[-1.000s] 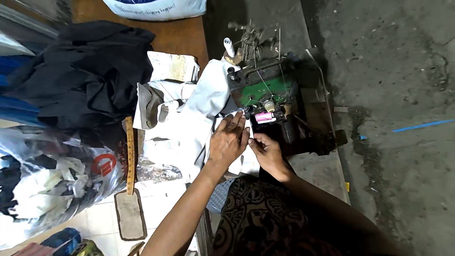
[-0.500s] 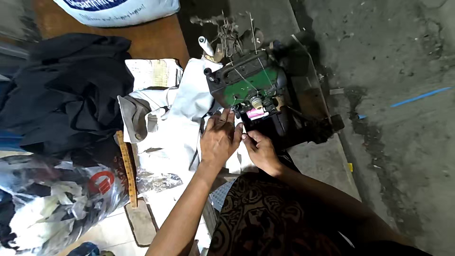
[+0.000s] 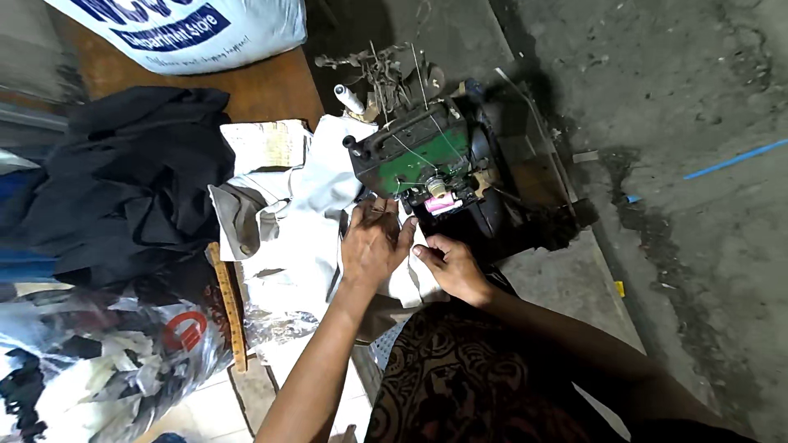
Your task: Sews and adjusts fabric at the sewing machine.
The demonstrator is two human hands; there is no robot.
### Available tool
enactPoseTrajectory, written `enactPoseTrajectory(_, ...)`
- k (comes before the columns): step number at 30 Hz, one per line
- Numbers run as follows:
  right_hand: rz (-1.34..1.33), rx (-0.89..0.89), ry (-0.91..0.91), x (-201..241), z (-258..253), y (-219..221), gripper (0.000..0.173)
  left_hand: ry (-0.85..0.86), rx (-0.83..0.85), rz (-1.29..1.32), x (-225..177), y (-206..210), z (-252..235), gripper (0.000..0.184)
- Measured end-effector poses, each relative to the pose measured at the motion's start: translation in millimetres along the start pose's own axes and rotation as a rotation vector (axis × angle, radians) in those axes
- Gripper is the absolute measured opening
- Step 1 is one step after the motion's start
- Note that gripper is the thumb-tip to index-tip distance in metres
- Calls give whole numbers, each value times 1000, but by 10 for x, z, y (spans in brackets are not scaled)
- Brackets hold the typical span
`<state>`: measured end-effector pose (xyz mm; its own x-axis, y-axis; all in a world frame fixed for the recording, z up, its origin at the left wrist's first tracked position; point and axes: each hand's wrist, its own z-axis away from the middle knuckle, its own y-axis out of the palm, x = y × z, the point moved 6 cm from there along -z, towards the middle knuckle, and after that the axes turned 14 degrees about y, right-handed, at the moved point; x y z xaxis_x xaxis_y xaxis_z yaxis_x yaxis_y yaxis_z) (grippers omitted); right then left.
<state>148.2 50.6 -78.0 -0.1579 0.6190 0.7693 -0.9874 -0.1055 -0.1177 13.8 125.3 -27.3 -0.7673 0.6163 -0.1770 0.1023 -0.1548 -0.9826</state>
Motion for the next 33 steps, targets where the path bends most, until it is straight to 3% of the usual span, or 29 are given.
enactPoseTrajectory(3,-28,-7,-9,-31,-18,13,28,-29,77,7,37,5,13,76)
enactPoseTrajectory(15,-18,2,39,1,-47,-5,33,-60,66,-4,156,-83,-123,71)
enactPoseTrajectory(21,-46,5,17,-21,-27,-6,28,-68,197,37,181,-118,-144,92)
enactPoseTrajectory(33,-33,-11,24,-29,-23,-30,31,-92,157,31,311,-138,-246,87)
